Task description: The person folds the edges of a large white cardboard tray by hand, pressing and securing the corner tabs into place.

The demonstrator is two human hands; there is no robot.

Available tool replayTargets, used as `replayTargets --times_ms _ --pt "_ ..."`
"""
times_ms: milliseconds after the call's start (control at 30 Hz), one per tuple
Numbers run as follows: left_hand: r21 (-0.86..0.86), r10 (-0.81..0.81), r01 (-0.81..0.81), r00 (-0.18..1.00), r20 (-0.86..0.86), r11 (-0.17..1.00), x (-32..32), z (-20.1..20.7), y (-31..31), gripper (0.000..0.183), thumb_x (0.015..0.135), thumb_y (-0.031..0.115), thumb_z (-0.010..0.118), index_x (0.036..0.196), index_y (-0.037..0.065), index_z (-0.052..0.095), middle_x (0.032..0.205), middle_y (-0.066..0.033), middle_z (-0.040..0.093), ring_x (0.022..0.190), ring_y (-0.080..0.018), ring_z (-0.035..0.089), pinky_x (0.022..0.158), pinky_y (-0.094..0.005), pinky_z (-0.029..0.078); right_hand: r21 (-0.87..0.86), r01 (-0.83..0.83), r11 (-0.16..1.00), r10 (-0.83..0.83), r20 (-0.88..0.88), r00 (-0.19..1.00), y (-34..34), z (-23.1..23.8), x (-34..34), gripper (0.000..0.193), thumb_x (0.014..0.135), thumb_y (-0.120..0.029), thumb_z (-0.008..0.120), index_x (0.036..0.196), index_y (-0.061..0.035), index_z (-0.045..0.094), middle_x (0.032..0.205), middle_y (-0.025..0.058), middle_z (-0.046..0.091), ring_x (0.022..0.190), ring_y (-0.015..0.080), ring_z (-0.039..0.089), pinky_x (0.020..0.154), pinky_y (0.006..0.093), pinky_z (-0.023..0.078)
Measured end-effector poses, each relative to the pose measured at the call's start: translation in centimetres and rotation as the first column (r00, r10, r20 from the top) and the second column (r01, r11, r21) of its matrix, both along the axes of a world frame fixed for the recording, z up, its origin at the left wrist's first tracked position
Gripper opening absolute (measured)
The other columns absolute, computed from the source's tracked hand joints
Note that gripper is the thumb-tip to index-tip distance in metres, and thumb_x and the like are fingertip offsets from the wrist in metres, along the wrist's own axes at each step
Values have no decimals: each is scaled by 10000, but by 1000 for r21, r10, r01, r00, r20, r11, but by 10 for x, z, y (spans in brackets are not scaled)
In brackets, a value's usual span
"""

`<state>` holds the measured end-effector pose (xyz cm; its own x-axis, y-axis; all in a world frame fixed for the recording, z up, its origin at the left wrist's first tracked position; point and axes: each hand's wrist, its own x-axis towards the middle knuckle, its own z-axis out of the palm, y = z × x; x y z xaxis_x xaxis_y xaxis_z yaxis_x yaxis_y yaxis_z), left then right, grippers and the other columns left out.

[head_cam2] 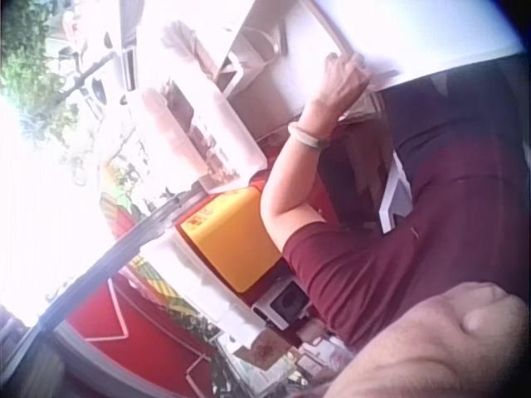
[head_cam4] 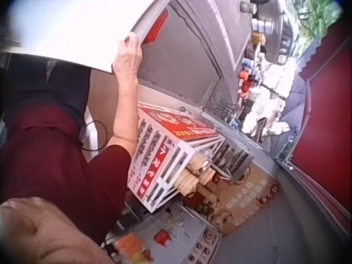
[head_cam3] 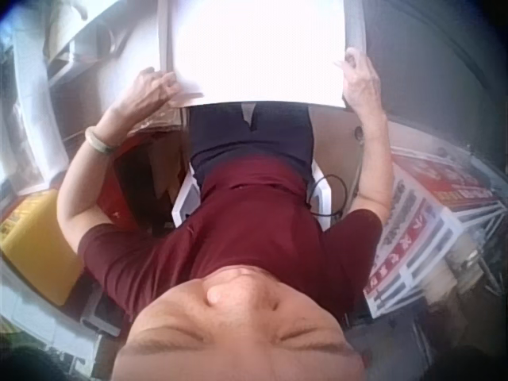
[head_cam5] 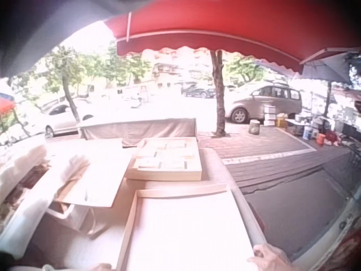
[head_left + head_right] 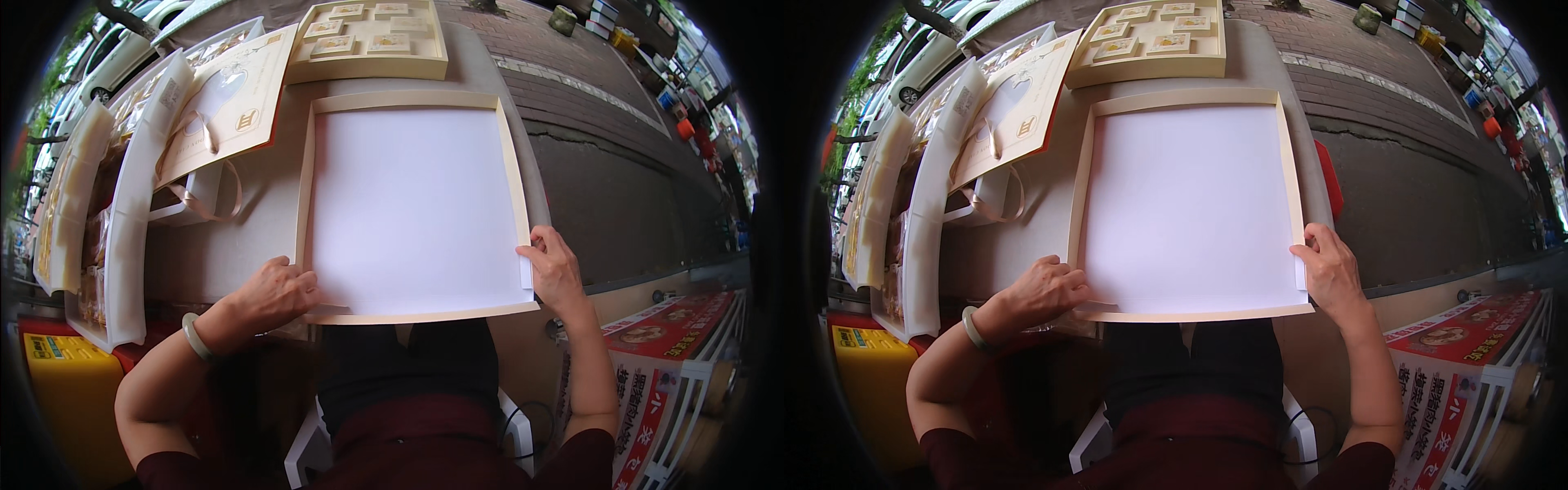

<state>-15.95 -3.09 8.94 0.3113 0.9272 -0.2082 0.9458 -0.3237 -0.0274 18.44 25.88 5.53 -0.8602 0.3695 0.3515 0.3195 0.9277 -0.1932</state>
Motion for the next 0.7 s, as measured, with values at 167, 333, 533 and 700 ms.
replayTargets --times_ms 167,333,533,700 --pt "64 78 -89 985 151 994 -2 -9 -7 50 768 74 646 805 98 622 867 -75 597 778 -256 674 717 -392 547 -90 -117 989 121 42 992 11 8 -4 152 787 93 656 900 24 729 1066 136 593 882 267 663 782 392 568" --pt "-23 196 -195 962 188 981 3 -4 -1 72 739 48 666 782 72 615 895 -90 609 792 -309 667 746 -415 556 -236 -110 966 139 110 984 11 17 1 296 805 116 594 1062 3 688 1188 144 614 999 329 664 854 421 556" --pt "-40 193 -189 968 162 981 6 2 -4 71 758 60 671 807 75 622 929 -113 608 814 -295 673 744 -409 555 -304 -66 950 100 97 990 4 20 13 309 815 88 573 1091 -19 661 1286 122 627 1080 338 646 904 438 534" --pt "1 161 -164 972 172 986 7 2 -8 56 777 65 655 821 81 623 934 -111 589 845 -270 658 753 -392 550 -71 -219 973 230 252 940 -3 25 23 222 799 21 635 1007 -48 669 1265 89 645 1044 257 648 850 383 512"
